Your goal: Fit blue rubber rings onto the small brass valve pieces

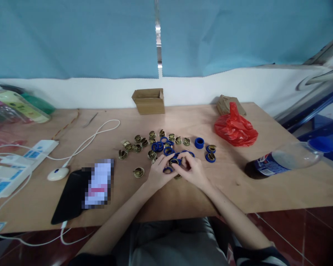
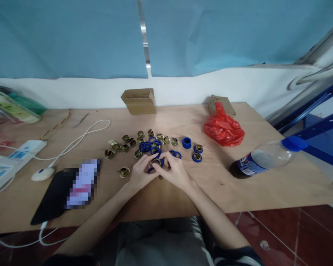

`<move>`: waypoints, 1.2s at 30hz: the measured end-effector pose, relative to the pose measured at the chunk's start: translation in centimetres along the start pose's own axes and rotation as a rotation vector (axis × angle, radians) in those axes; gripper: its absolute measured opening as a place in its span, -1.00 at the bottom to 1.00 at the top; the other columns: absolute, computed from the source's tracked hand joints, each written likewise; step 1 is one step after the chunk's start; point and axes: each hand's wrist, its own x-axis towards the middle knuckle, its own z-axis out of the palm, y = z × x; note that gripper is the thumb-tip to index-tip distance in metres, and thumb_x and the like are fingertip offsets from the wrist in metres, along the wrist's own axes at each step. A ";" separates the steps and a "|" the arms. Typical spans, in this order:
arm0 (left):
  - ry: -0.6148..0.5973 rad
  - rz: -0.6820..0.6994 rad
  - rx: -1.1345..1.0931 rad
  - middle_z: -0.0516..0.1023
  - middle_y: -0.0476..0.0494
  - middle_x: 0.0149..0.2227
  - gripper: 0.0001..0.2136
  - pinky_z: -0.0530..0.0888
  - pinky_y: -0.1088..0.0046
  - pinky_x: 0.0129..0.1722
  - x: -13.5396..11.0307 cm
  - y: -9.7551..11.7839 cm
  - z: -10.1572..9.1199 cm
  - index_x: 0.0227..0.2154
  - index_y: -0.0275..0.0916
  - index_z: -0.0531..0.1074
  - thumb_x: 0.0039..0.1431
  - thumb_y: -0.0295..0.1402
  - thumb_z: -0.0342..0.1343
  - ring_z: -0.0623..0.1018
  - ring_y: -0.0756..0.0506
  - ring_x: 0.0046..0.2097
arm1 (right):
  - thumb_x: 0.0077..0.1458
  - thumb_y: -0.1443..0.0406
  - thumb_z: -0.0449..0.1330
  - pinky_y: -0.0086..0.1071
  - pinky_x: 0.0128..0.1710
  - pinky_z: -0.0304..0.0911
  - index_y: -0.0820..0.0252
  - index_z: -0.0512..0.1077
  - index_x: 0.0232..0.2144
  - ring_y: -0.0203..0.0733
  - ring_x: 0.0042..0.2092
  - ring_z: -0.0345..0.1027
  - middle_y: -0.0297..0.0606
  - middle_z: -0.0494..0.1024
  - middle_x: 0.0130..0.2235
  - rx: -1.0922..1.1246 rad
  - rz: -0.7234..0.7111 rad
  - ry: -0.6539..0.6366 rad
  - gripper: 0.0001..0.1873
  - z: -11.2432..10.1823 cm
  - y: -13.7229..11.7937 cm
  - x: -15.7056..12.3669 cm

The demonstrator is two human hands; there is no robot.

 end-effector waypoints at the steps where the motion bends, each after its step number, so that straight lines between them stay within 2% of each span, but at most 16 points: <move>1: -0.002 -0.006 -0.001 0.47 -0.06 -0.29 -0.55 0.55 0.47 -0.30 0.0 -0.1 0.0 0.12 -0.16 0.38 0.16 -0.36 0.23 0.51 -0.01 -0.37 | 0.18 0.10 0.25 -0.40 -0.44 0.18 0.07 0.42 -0.17 -0.29 -0.52 0.18 -0.48 0.27 -0.55 -0.043 -0.039 -0.017 -0.76 0.0 0.2 -0.1; 5: -0.002 0.002 0.002 0.45 -0.06 -0.28 -0.52 0.55 0.46 -0.25 -0.1 -0.2 0.2 0.17 -0.15 0.35 0.18 -0.41 0.20 0.52 -0.02 -0.34 | 0.32 0.14 0.12 -0.34 -0.30 0.31 0.09 0.46 -0.09 -0.20 -0.36 0.40 -0.28 0.54 -0.34 -0.149 -0.175 -0.111 -0.77 0.2 0.8 -0.3; 8: 0.002 -0.011 -0.003 0.42 -0.04 -0.30 -0.51 0.55 0.47 -0.22 -0.1 -0.1 0.4 0.20 -0.15 0.33 0.20 -0.39 0.21 0.49 0.00 -0.35 | 0.37 0.19 0.03 -0.31 -0.20 0.34 0.09 0.49 -0.15 -0.15 -0.25 0.47 -0.19 0.59 -0.21 -0.162 -0.192 -0.083 -0.75 0.2 0.8 -0.2; 10: -0.003 -0.037 -0.022 0.41 -0.03 -0.30 -0.50 0.54 0.46 -0.21 0.0 0.0 0.4 0.22 -0.15 0.31 0.22 -0.36 0.21 0.49 0.00 -0.34 | 0.36 0.18 0.06 -0.31 -0.22 0.34 0.10 0.50 -0.22 -0.16 -0.28 0.45 -0.21 0.59 -0.26 -0.136 -0.153 -0.002 -0.76 0.0 0.7 -0.1; 13: -0.023 -0.076 -0.056 0.44 -0.04 -0.27 -0.49 0.55 0.41 -0.17 0.3 0.2 0.3 0.21 -0.14 0.30 0.22 -0.29 0.24 0.51 -0.02 -0.29 | 0.30 0.12 0.13 -0.34 -0.36 0.29 0.10 0.49 -0.32 -0.21 -0.44 0.33 -0.29 0.51 -0.44 -0.089 -0.022 0.144 -0.75 -0.6 0.2 0.3; 17: -0.017 -0.135 -0.084 0.49 -0.09 -0.20 -0.68 0.54 0.36 -0.08 0.6 0.2 0.2 0.08 -0.14 0.40 0.27 -0.35 0.17 0.56 -0.06 -0.18 | 0.28 0.08 0.11 -0.41 -0.50 0.14 0.12 0.43 -0.41 -0.28 -0.53 0.20 -0.38 0.38 -0.55 -0.011 0.135 0.271 -0.69 -1.5 0.3 1.1; 21: -0.009 -0.131 -0.048 0.52 -0.13 -0.17 -0.84 0.53 0.38 -0.07 0.8 -0.4 0.1 -0.10 -0.19 0.47 0.31 -0.45 0.08 0.58 -0.07 -0.13 | 0.23 0.11 0.12 -0.40 -0.45 0.13 0.14 0.40 -0.49 -0.27 -0.54 0.23 -0.38 0.38 -0.59 -0.199 0.211 0.350 -0.68 -3.2 1.8 1.9; 24: -0.010 -0.109 0.018 0.52 -0.14 -0.18 -0.86 0.52 0.36 -0.08 0.9 -1.1 -0.1 -0.15 -0.20 0.47 0.29 -0.47 0.07 0.57 -0.09 -0.14 | 0.12 0.17 0.14 -0.38 -0.43 0.12 0.15 0.43 -0.54 -0.22 -0.51 0.32 -0.31 0.46 -0.58 -0.375 0.296 0.316 -0.73 -5.2 3.0 2.4; 28: -0.030 -0.099 0.126 0.53 -0.15 -0.21 -0.88 0.50 0.28 -0.08 1.2 -1.9 -0.2 -0.19 -0.20 0.47 0.25 -0.48 0.10 0.54 -0.14 -0.16 | 0.04 0.22 0.14 -0.39 -0.44 0.09 0.16 0.44 -0.56 -0.21 -0.52 0.35 -0.31 0.49 -0.60 -0.453 0.417 0.222 -0.79 -7.2 3.8 2.6; 33: -0.081 -0.090 0.178 0.52 -0.17 -0.20 -0.89 0.49 0.22 -0.05 1.0 -2.2 0.0 -0.20 -0.20 0.47 0.24 -0.48 0.11 0.52 -0.17 -0.13 | 0.07 0.26 0.15 -0.39 -0.45 0.04 0.16 0.47 -0.51 -0.20 -0.46 0.40 -0.28 0.56 -0.52 -0.554 0.412 0.076 -0.83 -7.4 4.1 2.5; 36: -0.110 -0.077 0.164 0.52 -0.17 -0.19 -0.89 0.48 0.21 -0.03 0.8 -2.2 0.3 -0.20 -0.21 0.47 0.26 -0.47 0.08 0.52 -0.17 -0.11 | 0.13 0.27 0.16 -0.39 -0.43 0.05 0.17 0.52 -0.40 -0.15 -0.37 0.46 -0.20 0.62 -0.39 -0.695 0.407 0.054 -0.85 -6.9 4.3 2.4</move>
